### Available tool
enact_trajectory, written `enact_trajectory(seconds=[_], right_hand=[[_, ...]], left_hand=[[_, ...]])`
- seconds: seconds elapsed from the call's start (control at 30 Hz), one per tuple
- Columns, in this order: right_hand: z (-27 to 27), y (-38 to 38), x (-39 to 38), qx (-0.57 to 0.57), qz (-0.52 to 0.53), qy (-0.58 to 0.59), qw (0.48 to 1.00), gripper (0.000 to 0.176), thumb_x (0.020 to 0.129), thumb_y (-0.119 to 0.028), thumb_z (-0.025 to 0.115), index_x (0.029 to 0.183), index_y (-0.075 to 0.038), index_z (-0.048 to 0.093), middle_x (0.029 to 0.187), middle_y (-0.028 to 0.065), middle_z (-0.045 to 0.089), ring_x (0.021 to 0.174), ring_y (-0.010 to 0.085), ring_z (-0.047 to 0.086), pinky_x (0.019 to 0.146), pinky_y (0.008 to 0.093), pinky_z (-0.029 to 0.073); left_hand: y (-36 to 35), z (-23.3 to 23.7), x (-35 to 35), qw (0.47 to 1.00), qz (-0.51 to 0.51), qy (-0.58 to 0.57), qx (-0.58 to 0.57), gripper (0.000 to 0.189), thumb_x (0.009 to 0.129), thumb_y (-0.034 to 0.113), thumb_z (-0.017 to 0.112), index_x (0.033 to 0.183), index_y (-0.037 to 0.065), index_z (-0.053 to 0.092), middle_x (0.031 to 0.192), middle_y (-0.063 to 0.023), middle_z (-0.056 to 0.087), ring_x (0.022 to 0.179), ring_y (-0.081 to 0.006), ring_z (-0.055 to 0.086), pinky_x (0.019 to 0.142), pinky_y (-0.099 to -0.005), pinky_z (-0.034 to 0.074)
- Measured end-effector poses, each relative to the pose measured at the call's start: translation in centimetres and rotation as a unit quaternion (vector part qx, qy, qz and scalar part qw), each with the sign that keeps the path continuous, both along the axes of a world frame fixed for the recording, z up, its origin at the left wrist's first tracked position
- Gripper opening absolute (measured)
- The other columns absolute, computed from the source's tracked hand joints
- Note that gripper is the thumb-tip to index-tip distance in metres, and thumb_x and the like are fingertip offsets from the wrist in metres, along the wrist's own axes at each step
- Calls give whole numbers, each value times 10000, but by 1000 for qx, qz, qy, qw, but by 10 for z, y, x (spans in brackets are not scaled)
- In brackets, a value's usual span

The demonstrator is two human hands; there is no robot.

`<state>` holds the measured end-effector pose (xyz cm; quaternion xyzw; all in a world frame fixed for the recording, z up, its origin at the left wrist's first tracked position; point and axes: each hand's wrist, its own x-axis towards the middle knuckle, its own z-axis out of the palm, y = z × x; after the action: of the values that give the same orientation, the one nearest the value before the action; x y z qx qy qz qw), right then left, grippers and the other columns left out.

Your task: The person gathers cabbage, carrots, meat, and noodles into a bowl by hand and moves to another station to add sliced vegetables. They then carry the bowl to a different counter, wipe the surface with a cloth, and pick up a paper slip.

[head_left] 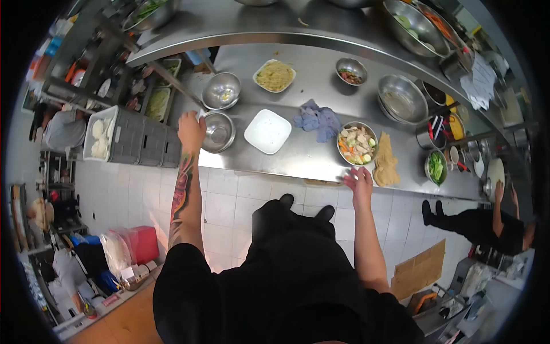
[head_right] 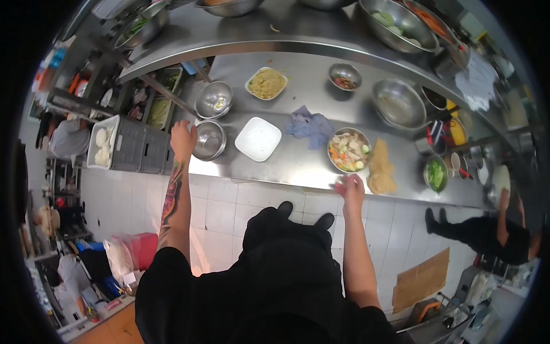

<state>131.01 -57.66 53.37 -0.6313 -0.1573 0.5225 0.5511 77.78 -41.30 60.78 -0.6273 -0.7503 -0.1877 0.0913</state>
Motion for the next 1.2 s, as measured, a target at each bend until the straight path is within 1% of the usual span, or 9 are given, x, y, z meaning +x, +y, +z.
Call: enact_trajectory(seconds=[0.2, 0.33, 0.37, 0.53, 0.93, 1.03, 1.13, 1.17, 1.2], right_hand=[[-22, 47, 8, 34, -123, 52, 990, 282, 950, -73, 565, 1097, 64, 368, 964, 252, 606, 746, 329, 721, 604, 366, 640], [-36, 34, 19, 20, -108, 58, 992, 223, 935, -39, 553, 1055, 11, 372, 870, 192, 620, 623, 294, 713, 548, 378, 646], [-20, 22, 17, -11, -144, 45, 989, 127, 928, -51, 576, 968, 10, 472, 828, 183, 656, 639, 265, 722, 513, 362, 624], [-81, -15, 36, -15, -150, -21, 988, 119, 875, -81, 644, 837, -45, 537, 675, 65, 620, 570, 196, 698, 446, 329, 553], [23, -124, 235, 127, 234, 52, 962, 249, 943, -249, 659, 957, -30, 543, 890, 111, 688, 694, 216, 735, 556, 324, 603], [-1, -218, 306, 100, 150, 125, 976, 294, 968, -303, 630, 1112, -47, 608, 997, 87, 699, 767, 212, 736, 629, 346, 611], [-142, -354, 341, 1, -212, 133, 968, 236, 927, -132, 625, 1144, -44, 594, 1104, 114, 658, 812, 247, 711, 693, 366, 609], [-155, -409, 343, -71, -337, 28, 939, 218, 889, -67, 627, 1105, -53, 605, 1020, 93, 666, 791, 216, 686, 646, 349, 589], [-200, -471, 341, -211, -334, -299, 868, 192, 876, -58, 634, 1067, -73, 620, 917, 61, 659, 766, 193, 671, 605, 337, 557]], left_hand=[[65, 19, 68, 974, -191, -43, 109, 224, 907, 201, 639, 1073, 53, 664, 1058, -171, 651, 1000, -358, 615, 825, -445, 510], [20, 5, 177, 908, -255, -333, 19, 127, 956, 115, 634, 991, -4, 660, 897, -109, 667, 840, -183, 636, 760, -335, 512], [2, -16, 200, 873, -344, -345, -25, 145, 969, 116, 623, 1046, -6, 637, 935, -81, 663, 835, -175, 636, 742, -309, 520], [-108, -71, 348, 608, -232, -633, -420, 479, 996, 362, 620, 1320, 48, 460, 1281, -134, 574, 1030, -281, 683, 735, -356, 583], [-200, -25, 547, 687, -149, -641, -307, 317, 917, 132, 597, 1210, 20, 554, 1104, -114, 670, 972, -207, 689, 732, -324, 573], [-209, -46, 600, 661, -249, -623, -337, 311, 885, 77, 592, 1189, 16, 578, 1078, -83, 668, 933, -172, 673, 728, -298, 556], [-223, -68, 676, 629, -392, -507, -440, 262, 870, 65, 597, 1123, 2, 622, 1021, -74, 659, 851, -151, 637, 699, -282, 532], [-228, -78, 706, 602, -431, -462, -488, 246, 874, 78, 599, 1105, -2, 632, 999, -74, 658, 831, -150, 627, 693, -282, 527], [-238, -87, 738, 576, -490, -415, -506, 234, 879, 93, 600, 1089, -1, 640, 990, -74, 662, 819, -146, 626, 671, -277, 519]])
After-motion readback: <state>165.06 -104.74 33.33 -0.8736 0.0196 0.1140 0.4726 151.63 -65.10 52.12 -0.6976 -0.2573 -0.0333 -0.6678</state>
